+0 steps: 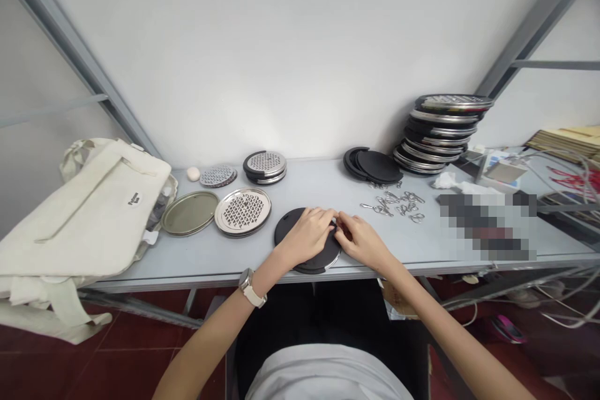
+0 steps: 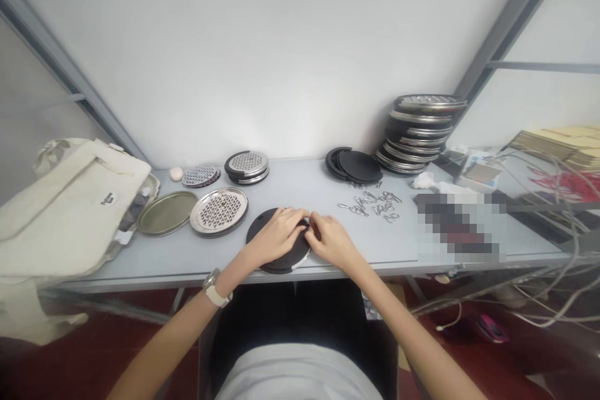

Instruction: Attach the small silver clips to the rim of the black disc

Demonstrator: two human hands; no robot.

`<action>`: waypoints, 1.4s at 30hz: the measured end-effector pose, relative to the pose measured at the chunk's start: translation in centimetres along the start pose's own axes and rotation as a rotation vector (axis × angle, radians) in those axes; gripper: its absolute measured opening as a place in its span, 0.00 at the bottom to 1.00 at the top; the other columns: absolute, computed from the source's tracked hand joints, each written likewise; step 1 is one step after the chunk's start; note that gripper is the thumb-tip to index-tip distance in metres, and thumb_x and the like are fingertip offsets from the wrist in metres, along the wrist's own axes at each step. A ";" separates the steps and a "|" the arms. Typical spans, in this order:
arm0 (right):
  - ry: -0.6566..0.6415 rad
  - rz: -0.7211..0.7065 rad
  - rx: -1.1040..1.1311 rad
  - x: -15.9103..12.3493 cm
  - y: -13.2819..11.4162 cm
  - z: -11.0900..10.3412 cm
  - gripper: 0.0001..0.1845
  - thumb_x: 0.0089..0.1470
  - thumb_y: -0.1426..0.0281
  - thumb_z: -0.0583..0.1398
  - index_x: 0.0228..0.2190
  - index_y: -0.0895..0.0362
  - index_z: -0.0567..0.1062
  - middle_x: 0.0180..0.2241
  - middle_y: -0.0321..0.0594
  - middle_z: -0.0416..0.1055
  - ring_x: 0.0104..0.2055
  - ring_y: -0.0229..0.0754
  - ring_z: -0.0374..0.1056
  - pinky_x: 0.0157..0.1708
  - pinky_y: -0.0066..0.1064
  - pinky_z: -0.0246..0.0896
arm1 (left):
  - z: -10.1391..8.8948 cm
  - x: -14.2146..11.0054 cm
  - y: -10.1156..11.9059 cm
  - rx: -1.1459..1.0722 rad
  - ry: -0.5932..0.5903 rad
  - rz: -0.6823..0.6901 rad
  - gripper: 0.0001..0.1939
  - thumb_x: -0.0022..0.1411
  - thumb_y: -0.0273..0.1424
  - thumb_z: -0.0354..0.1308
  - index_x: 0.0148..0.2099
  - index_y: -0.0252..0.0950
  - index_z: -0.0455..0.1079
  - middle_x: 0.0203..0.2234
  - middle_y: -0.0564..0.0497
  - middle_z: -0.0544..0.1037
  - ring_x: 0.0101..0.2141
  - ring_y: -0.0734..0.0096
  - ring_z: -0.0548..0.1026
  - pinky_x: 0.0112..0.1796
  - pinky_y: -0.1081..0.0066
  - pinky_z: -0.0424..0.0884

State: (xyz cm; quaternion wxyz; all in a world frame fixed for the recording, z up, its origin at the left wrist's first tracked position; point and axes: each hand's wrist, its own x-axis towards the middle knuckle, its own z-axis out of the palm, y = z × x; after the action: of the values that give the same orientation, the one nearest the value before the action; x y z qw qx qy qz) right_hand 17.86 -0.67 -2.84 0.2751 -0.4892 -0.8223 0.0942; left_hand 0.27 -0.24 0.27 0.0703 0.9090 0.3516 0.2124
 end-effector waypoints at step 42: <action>0.034 0.013 -0.042 -0.1 0.0 0.4 0.07 0.61 0.70 0.46 0.31 0.53 0.60 0.24 0.38 0.66 0.27 0.45 0.62 0.29 0.33 0.53 | -0.1 0.0 0.0 -0.014 0.002 0.004 0.10 0.69 0.24 0.43 0.51 0.36 0.59 0.42 0.47 0.72 0.45 0.62 0.70 0.49 0.62 0.62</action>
State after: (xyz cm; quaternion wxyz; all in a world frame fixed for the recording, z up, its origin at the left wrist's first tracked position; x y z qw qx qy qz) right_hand 17.70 -0.72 -3.19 0.2781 -0.5018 -0.8160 0.0706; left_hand 0.26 -0.25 0.42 0.0760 0.9090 0.3482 0.2159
